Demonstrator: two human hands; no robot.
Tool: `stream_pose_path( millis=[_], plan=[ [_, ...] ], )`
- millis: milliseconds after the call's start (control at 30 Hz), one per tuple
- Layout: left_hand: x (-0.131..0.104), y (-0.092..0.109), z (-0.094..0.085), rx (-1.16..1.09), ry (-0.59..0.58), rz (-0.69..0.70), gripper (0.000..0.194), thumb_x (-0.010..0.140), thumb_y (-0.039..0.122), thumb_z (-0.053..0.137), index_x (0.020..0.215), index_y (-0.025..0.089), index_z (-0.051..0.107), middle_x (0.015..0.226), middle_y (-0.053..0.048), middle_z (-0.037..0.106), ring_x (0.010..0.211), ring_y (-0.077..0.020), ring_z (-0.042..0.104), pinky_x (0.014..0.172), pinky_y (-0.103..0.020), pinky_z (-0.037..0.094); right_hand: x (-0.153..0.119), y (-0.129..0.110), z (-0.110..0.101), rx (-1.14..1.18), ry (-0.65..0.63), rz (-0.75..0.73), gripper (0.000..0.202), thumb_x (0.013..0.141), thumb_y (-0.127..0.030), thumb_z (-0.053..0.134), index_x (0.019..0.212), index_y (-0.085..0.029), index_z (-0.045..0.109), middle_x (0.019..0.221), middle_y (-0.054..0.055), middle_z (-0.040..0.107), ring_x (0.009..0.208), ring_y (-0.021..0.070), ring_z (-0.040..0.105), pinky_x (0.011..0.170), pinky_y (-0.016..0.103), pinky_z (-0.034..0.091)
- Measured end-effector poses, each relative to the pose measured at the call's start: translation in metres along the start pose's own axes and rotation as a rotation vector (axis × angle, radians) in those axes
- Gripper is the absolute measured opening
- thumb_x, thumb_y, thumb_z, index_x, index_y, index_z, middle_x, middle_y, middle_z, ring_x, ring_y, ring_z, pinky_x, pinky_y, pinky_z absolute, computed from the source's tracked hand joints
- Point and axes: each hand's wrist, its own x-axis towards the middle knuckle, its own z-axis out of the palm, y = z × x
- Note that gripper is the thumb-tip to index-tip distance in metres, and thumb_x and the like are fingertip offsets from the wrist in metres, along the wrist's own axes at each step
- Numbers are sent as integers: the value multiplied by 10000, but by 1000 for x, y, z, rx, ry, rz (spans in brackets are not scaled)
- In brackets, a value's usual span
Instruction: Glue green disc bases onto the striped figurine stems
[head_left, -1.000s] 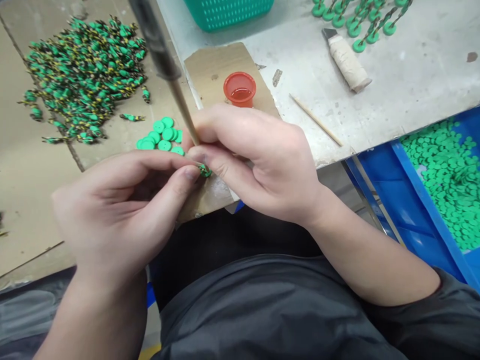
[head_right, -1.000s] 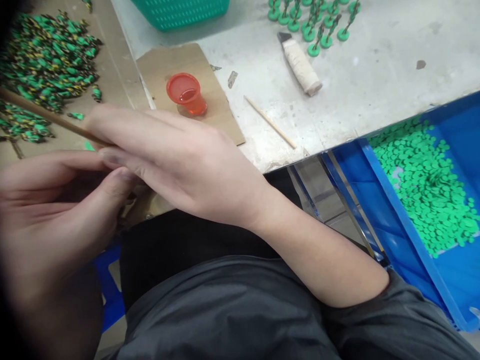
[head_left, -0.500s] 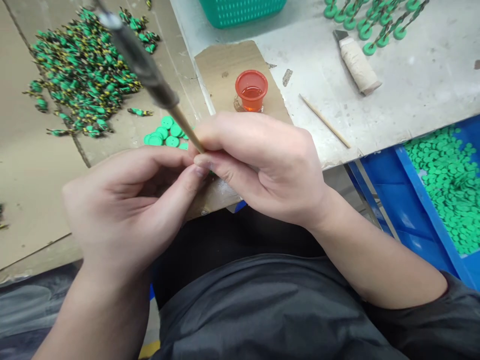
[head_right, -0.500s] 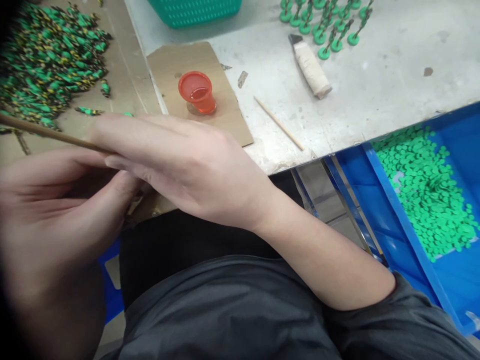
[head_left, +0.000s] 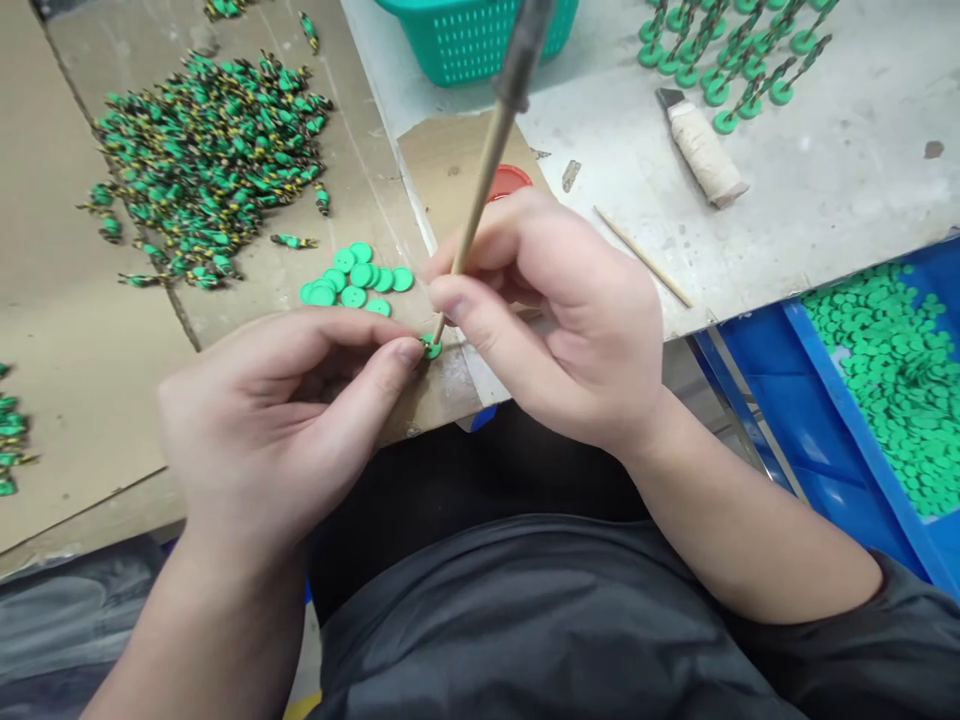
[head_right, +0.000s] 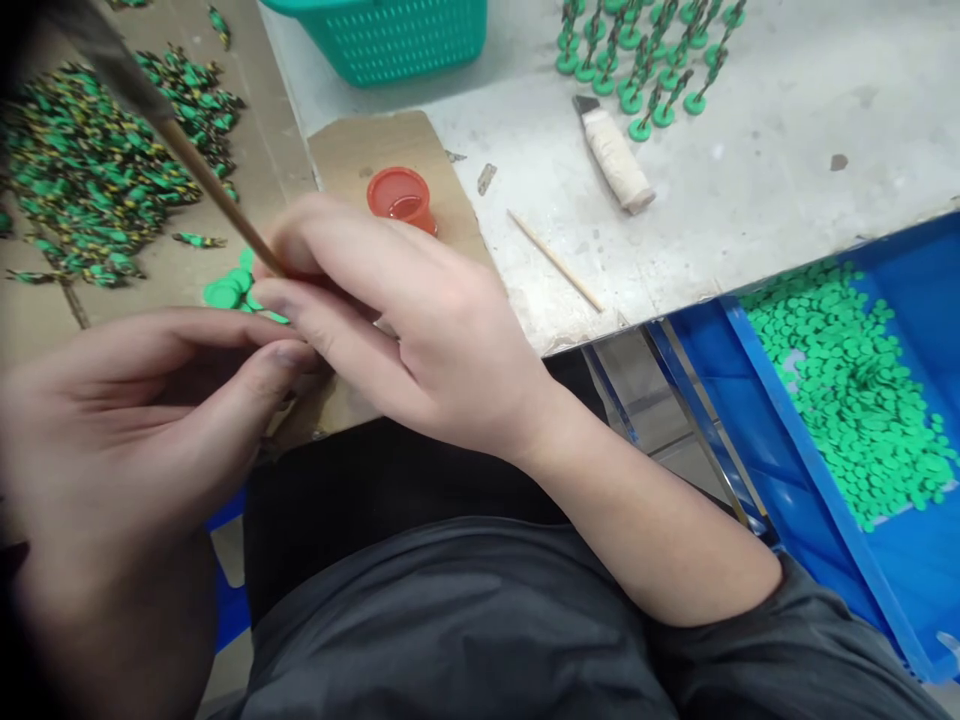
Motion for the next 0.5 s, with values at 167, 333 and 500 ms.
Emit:
stream_pose_path(
  millis=[167,333,500],
  plan=[
    [1,1,1,-33,2,18,53,962,250,934,1002,282,945,954,25,910,826,-130,801,766,-250,600,1,-4,1,-27,-77,74,209,1227,-307,689,1029,-256,649,1057,-72,719,991,97,806,1016,233,716],
    [1,3,2,-24,-2,32,51,973,261,923,1011,286,945,957,38,912,828,-111,800,772,-222,600,1,-2,0,-103,-127,47,222,1257,-354,622,1051,-272,639,1100,-65,733,1041,116,818,1047,263,720],
    [2,3,0,-18,-4,57,74,980,241,913,1028,285,947,950,47,915,817,-94,792,778,-198,594,1,-1,-1,-78,-167,50,165,1254,-372,644,1124,-273,669,1144,-62,782,1078,116,837,1065,249,718]
  ],
)
